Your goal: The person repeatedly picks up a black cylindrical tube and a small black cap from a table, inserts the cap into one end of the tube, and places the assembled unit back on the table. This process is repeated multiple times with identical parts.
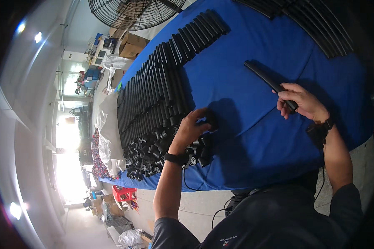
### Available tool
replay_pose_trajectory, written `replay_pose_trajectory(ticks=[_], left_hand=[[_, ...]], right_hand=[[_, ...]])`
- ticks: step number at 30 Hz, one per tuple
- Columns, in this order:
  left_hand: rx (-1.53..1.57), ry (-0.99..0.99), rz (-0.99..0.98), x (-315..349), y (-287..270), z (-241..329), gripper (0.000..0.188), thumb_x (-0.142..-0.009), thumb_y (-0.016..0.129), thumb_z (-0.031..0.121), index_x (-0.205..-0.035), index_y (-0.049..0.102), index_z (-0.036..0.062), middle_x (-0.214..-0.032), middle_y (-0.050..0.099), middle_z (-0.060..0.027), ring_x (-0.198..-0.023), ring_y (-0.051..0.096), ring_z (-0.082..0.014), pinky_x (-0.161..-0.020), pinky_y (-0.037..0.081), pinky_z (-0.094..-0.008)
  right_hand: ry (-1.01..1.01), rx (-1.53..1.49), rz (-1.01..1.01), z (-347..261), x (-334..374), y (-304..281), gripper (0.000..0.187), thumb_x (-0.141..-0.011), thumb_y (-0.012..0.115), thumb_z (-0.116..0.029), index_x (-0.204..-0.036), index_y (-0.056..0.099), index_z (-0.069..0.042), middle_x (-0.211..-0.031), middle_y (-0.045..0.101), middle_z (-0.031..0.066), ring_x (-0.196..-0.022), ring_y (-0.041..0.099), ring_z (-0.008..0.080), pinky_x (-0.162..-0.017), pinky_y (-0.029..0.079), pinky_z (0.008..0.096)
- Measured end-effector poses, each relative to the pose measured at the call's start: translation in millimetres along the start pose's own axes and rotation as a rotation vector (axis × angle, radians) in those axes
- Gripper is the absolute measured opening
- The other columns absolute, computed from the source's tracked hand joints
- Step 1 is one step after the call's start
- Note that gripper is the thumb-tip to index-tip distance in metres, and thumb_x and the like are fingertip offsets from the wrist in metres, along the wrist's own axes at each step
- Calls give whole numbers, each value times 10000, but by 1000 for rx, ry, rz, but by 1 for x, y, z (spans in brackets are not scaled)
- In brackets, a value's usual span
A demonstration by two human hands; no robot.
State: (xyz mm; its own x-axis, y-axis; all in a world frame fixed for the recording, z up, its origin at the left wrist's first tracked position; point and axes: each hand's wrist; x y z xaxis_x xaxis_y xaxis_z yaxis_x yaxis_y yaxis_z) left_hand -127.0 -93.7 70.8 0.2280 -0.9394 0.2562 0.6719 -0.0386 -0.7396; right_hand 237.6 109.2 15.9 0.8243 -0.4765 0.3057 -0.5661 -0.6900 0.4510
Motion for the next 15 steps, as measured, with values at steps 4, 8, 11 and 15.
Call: replay_pose_trajectory(ticks=[4,8,11,15], left_hand=[[8,-27,43,-5,2,-4,451,-862,772,170,-1272,671,10,-1153,711,-200,-1086,702,-316,-936,549,-418],[-269,7,100,-16,1,-4,298,-903,739,130,-1150,707,-35,-1084,748,-173,-909,749,-227,-740,584,-328],[-157,-43,176,-16,-1,8,218,-884,751,133,-1038,727,-19,-1068,751,-174,-965,748,-255,-793,579,-354],[-275,229,264,-14,-3,-7,170,-873,760,130,-994,750,12,-1146,735,-180,-1030,729,-314,-884,563,-384]], right_hand=[[-5,-3,-1,0,0,1,328,-1051,572,-237,-1275,580,2,-840,698,124,-661,695,182,-598,580,325],[-10,-8,-1,0,-1,1,327,-1048,572,-232,-1276,580,2,-841,699,122,-660,695,182,-593,580,324],[-22,-11,0,-4,1,3,216,-1029,616,-250,-1073,597,-40,-827,695,118,-674,696,180,-583,584,317],[-7,4,18,-5,1,6,247,-1036,596,-242,-1157,592,-28,-829,695,117,-673,697,180,-587,585,317]])
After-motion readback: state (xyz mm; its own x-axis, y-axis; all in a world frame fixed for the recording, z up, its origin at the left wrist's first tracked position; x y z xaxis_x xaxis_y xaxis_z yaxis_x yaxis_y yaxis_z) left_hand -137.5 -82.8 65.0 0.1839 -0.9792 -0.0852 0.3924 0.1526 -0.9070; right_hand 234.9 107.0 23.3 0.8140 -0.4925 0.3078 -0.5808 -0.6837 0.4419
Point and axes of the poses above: each hand's wrist, its own x-axis away from the middle knuckle, its own y-axis out of the palm, z = x × y
